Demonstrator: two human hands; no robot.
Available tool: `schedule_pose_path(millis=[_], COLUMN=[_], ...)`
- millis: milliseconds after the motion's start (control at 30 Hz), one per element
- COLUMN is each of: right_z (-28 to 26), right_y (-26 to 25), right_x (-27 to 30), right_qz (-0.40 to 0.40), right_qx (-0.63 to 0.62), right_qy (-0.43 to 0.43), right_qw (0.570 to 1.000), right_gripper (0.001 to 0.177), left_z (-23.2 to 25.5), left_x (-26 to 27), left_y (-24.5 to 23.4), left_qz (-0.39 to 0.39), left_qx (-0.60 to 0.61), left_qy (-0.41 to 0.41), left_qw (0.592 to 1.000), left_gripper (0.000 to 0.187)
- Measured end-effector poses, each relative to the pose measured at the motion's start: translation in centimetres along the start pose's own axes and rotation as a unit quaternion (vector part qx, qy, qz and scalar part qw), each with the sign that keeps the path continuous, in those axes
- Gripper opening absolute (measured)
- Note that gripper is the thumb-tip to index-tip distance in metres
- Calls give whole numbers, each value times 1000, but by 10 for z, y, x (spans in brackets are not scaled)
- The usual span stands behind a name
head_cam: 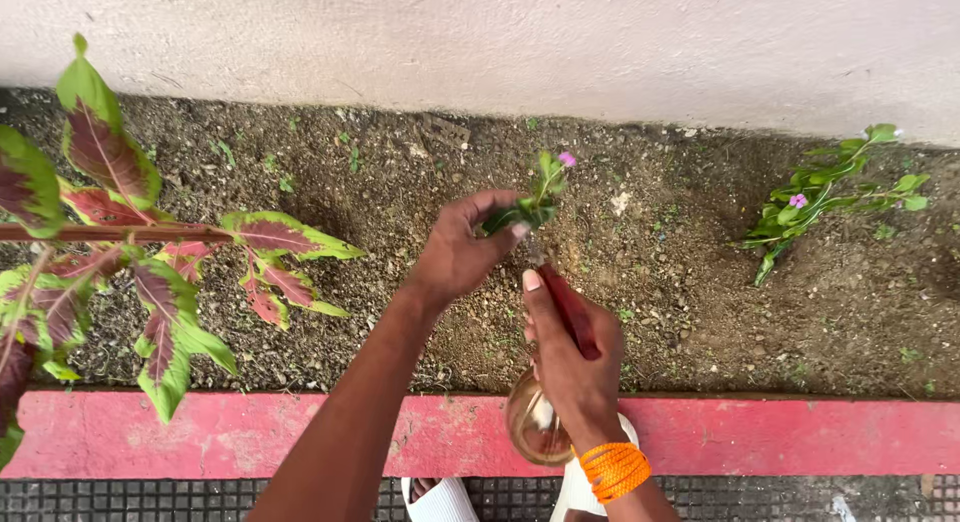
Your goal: The person pulls small weeds from a soil bed and uses a spray bottle to water the area around the plants.
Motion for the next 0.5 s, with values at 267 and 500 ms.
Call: schedule_pose_path(millis=[267,500], right_z=[8,7], right_y=[-10,-3], right_x=[-12,-19], right_qz=[-43,-20], right_qx=[-10,-27], right_qy=[-11,5], right_qw=[999,999], right_gripper=[42,42], left_z=[-12,-30], left_x=[-9,-12], left_y=[-1,2], left_qz=[25,14], left_qx=[54,17], left_qy=[-42,-22], left_qw=[997,1000], left_gripper=[49,28])
Point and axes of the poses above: each hand's wrist, its own x-axis away from the middle knuckle, its own y-axis out of the palm, z = x × y, the point moved 1 cm from there along -x, towards the middle knuckle, and after that the axes turned 3 degrees about y, right-handed, at the moved point
